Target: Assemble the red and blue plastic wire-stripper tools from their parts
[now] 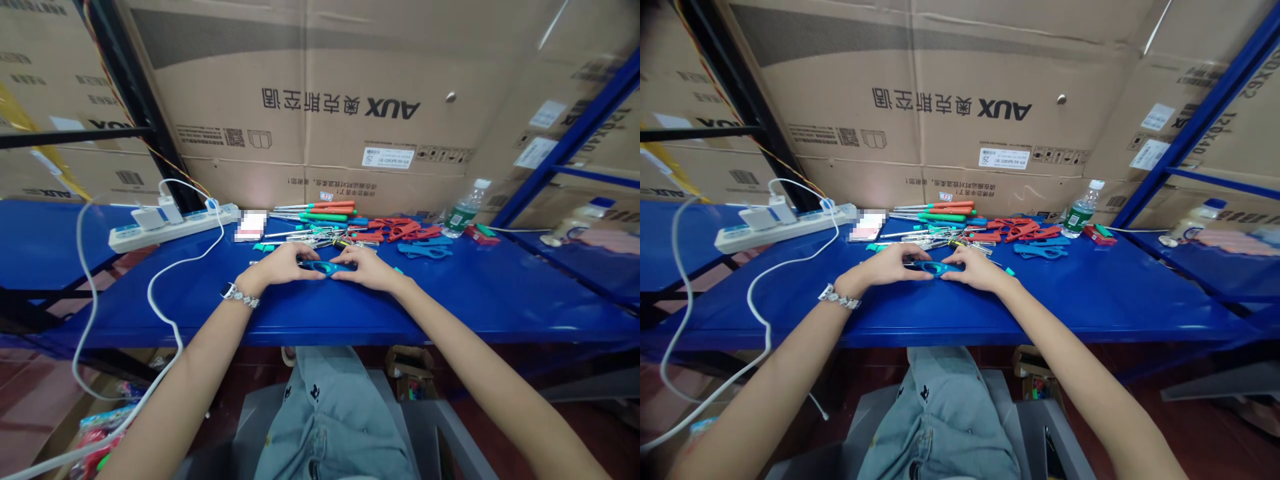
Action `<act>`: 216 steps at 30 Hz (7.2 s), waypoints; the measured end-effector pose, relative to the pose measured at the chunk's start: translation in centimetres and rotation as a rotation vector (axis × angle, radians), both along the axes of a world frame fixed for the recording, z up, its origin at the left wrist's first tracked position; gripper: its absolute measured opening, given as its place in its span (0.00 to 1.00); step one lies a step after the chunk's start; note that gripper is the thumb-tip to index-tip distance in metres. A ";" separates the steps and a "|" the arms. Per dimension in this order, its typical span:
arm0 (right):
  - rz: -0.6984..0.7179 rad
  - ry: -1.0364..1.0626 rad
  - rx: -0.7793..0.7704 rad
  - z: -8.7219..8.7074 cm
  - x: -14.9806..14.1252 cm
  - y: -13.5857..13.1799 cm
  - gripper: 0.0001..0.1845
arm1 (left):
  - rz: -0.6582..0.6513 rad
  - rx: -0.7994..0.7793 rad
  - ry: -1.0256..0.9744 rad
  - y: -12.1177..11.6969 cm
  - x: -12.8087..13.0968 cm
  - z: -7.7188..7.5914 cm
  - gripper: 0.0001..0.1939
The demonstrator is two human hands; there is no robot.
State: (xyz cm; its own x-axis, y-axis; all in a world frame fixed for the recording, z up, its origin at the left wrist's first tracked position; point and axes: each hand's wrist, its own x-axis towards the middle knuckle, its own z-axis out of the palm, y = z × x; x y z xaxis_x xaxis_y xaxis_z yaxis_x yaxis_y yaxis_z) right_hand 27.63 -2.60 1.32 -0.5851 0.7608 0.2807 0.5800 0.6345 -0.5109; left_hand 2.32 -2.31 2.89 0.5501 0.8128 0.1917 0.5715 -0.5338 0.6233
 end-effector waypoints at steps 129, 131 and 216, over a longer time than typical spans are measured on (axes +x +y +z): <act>-0.084 -0.173 0.186 1.0 -8.6 4.2 0.07 | 0.420 0.414 0.603 0.1 -3.3 1.0 0.13; -0.075 -0.134 0.191 1.3 -8.3 4.2 0.07 | 0.415 0.416 0.582 0.0 -3.4 1.0 0.14; 0.024 1.005 -0.288 1.3 -6.6 -1.0 0.24 | 0.224 0.289 0.187 -2.1 3.7 3.4 0.46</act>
